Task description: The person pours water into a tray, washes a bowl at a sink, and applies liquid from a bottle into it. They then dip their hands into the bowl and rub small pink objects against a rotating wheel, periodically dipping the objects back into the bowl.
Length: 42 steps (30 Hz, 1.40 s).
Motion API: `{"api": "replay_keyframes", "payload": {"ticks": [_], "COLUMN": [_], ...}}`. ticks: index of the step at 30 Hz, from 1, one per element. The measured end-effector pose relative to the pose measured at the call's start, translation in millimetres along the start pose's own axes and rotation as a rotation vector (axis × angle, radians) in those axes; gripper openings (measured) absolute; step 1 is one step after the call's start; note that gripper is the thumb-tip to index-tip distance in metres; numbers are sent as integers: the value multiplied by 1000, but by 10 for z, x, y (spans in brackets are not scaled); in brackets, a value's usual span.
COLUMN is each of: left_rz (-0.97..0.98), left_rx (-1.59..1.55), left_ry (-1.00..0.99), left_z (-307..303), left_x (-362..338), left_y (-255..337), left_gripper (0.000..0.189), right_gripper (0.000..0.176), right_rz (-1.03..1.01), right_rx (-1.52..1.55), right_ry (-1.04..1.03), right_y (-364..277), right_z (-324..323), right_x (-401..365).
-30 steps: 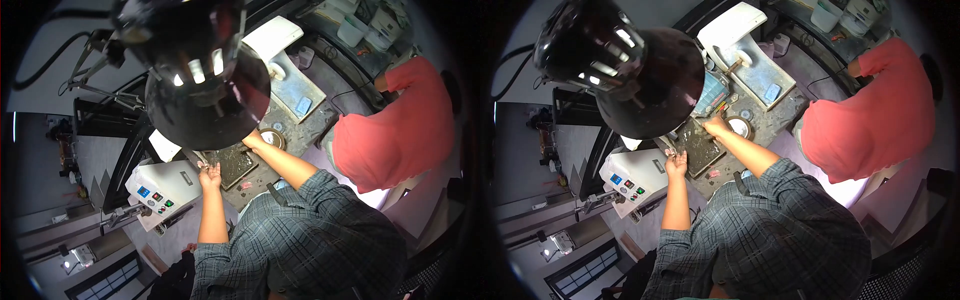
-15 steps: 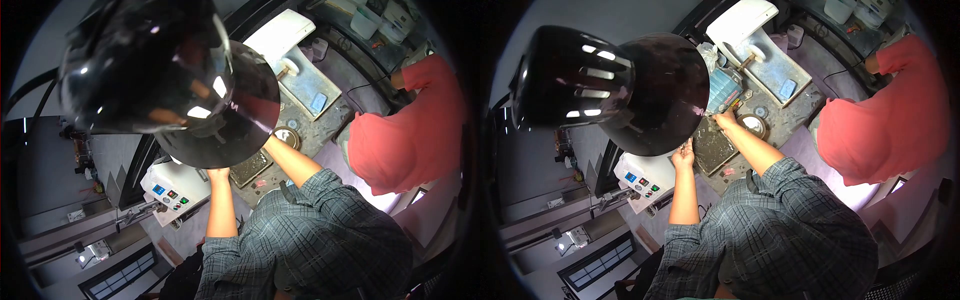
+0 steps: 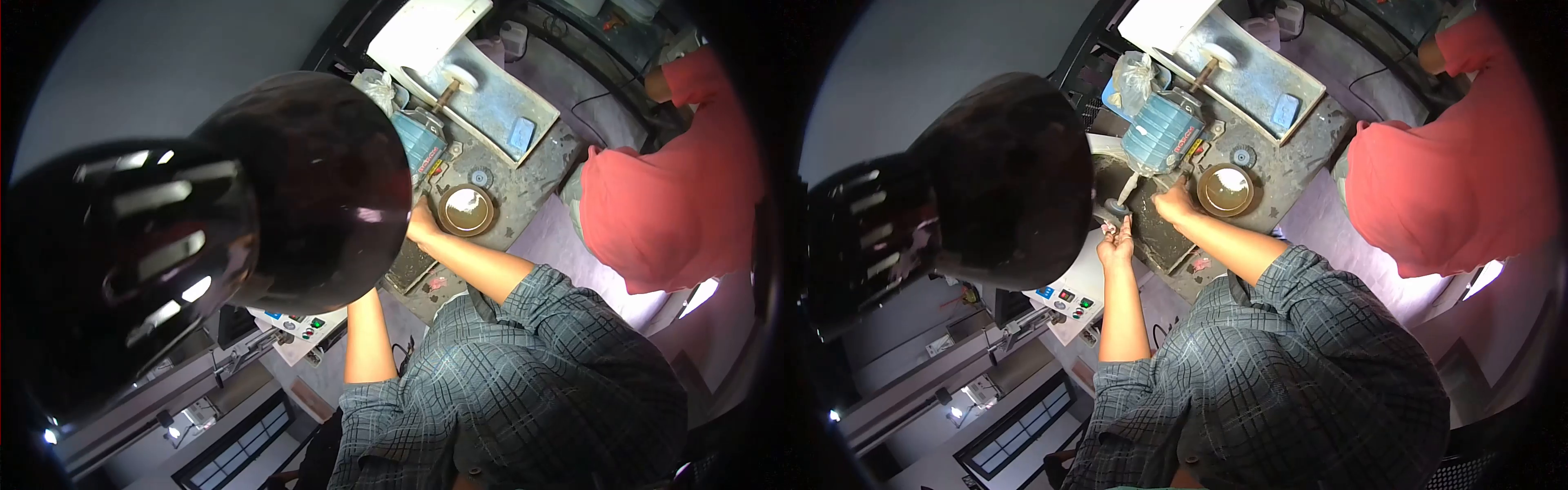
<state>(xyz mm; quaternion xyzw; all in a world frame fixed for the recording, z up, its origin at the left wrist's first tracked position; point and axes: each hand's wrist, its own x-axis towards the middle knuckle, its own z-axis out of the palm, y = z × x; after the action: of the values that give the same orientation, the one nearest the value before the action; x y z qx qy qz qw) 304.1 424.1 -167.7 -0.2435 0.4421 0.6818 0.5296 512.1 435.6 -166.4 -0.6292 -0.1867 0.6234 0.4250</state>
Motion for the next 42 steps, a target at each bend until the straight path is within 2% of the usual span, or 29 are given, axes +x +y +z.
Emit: {"api": "replay_keyframes", "payload": {"ticks": [2,3,4,6,7,9,10,12,13,14,16,19,25,29,31,37,42], "left_rz": [25,20,16,47,66,111,159,162,194,206,230,233,255,268,275,239,219], "left_rx": [19,11,4,34,37,75,95,132,173,182,193,236,232,257,294,380,417], "left_ry": [10,22,38,26,81,161,157,173,214,221,212,242,193,234,242,257,265], "left_z": [10,16,14,9,135,347,351,379,444,441,456,467,407,472,532,590,609], "left_x": [-12,1,10,40,-166,-492,-491,-489,-571,-555,-568,-561,-539,-596,-643,-646,-737], "left_y": [10,27,46,59,-58,-246,-253,-222,-273,-261,-269,-255,-248,-299,-355,-353,-304], "left_gripper": [29,29,30,31,31,26,28,30,31,31,31,31,28,28,27,23,28], "right_gripper": [90,91,88,85,85,79,79,68,59,59,50,44,35,39,32,31,35], "right_rz": [22,-36,-84,-8,4,-419,-409,-611,-624,-618,-764,-839,-836,-838,-845,-895,-875], "right_rx": [-379,-486,-543,-618,-600,-779,-761,-862,-898,-883,-1003,-1055,-1088,-1057,-1105,-1096,-1097], "right_ry": [-42,-100,-152,-417,-419,-395,-395,-489,-521,-527,-508,-473,-446,-421,-407,-353,-386], "right_y": [-199,-192,-172,-166,-91,151,228,383,415,450,525,647,718,761,756,794,763], "right_z": [-91,-133,-170,-296,-342,-419,-475,-566,-585,-598,-624,-600,-543,-503,-501,-493,-509], "right_x": [-275,-331,-401,-433,-456,-530,-527,-508,-499,-500,-503,-470,-434,-401,-406,-398,-401]}}
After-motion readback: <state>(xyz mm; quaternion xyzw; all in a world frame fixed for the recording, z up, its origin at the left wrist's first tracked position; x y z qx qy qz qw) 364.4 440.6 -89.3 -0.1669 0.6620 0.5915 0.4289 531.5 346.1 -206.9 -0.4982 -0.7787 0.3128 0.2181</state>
